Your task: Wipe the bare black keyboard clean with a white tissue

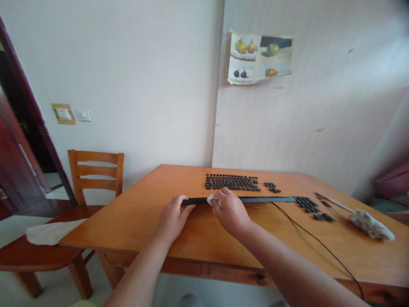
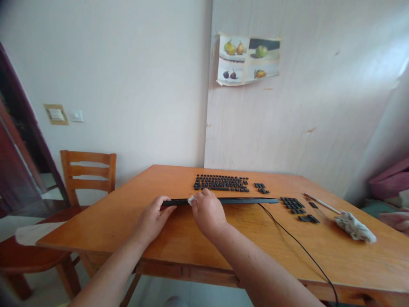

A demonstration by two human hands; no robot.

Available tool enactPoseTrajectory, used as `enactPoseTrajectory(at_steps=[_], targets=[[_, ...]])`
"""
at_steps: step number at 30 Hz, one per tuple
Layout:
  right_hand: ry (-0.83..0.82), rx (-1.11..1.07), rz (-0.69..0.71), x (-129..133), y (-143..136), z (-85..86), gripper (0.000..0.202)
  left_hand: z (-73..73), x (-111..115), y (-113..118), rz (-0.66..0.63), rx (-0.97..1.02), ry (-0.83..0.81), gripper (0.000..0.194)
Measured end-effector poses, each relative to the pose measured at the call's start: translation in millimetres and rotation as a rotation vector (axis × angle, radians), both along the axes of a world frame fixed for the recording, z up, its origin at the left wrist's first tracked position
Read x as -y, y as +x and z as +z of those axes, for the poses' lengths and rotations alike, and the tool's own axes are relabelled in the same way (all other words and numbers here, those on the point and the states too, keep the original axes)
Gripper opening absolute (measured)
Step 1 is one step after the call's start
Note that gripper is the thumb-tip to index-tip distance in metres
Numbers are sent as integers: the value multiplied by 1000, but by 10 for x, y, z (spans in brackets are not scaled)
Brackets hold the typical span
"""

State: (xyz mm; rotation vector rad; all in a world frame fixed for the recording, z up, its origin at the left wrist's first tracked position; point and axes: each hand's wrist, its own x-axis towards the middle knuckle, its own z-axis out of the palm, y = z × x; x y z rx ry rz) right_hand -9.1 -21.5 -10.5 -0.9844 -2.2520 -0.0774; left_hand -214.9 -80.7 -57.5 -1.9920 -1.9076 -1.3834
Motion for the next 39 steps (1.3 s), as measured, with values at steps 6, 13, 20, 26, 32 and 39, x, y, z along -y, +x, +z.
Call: enactPoseTrajectory(at_steps=[6,13,20,26,32,39], targets=[[-59,-94,-59,-183,491,2,26,44,17,30,42,0,-7,24],[-111,-161,-181,-455,1096,-92,30,25,-1,-4,49,-5,-32,29],[-71,-185,-393,-680,1729,-160,31,23,-16,-29,66,-9,-38,32],[-68,-198,-550,-858,2175,-254,32,2,-39,-73,83,-16,-33,36],[-71,-232,-573,-878,2297,-285,33,19,-25,-42,98,-16,-30,35],[2,-281,-381,-650,1868,-323,30,31,-7,-30,87,-11,-30,32]])
